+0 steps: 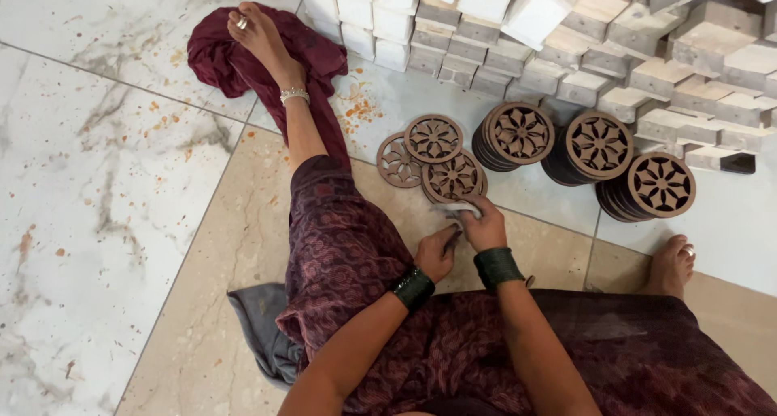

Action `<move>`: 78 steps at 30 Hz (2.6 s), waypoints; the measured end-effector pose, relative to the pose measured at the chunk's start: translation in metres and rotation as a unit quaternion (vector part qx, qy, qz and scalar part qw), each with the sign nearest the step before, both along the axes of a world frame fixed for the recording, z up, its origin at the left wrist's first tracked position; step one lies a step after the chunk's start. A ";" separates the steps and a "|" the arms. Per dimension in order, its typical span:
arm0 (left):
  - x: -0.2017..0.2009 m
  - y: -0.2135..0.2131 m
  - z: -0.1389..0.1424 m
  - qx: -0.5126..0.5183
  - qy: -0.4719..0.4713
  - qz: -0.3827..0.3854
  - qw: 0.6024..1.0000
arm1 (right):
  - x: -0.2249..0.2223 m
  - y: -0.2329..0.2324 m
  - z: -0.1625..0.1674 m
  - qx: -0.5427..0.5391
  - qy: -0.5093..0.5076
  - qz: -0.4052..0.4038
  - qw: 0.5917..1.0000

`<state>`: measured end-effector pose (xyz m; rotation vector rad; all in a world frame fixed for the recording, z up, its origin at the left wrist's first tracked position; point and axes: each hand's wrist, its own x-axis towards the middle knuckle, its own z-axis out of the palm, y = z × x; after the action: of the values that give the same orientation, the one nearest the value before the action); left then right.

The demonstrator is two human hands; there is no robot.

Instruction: The person sits on the floor and wipes/rubs carved wooden decorative discs one at a time with a gray abrasive pad, then sets each finished disc onto a growing pile of completed discs beside them.

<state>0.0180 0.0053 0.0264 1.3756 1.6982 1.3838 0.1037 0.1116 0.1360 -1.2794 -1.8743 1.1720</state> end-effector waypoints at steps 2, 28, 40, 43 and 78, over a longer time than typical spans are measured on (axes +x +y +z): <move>-0.004 -0.003 0.006 0.070 0.028 -0.033 0.997 | 0.008 0.010 -0.011 -0.081 0.050 -0.019 0.995; -0.003 -0.005 0.019 0.025 0.074 -0.095 0.992 | 0.024 0.007 -0.022 -0.211 0.114 -0.138 0.961; 0.001 -0.002 -0.002 -0.035 -0.013 0.002 0.999 | -0.005 -0.015 0.008 0.130 -0.012 0.053 0.990; -0.003 -0.004 0.001 -0.006 0.005 -0.039 0.999 | 0.002 0.000 0.000 0.020 0.044 0.012 0.999; 0.004 -0.008 0.031 -0.015 0.004 -0.030 0.999 | 0.009 -0.010 0.000 0.139 -0.005 0.027 0.990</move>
<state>0.0223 -0.0030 0.0575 1.4055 1.6638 1.3161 0.1132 0.1013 0.1358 -1.0880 -2.0089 0.8937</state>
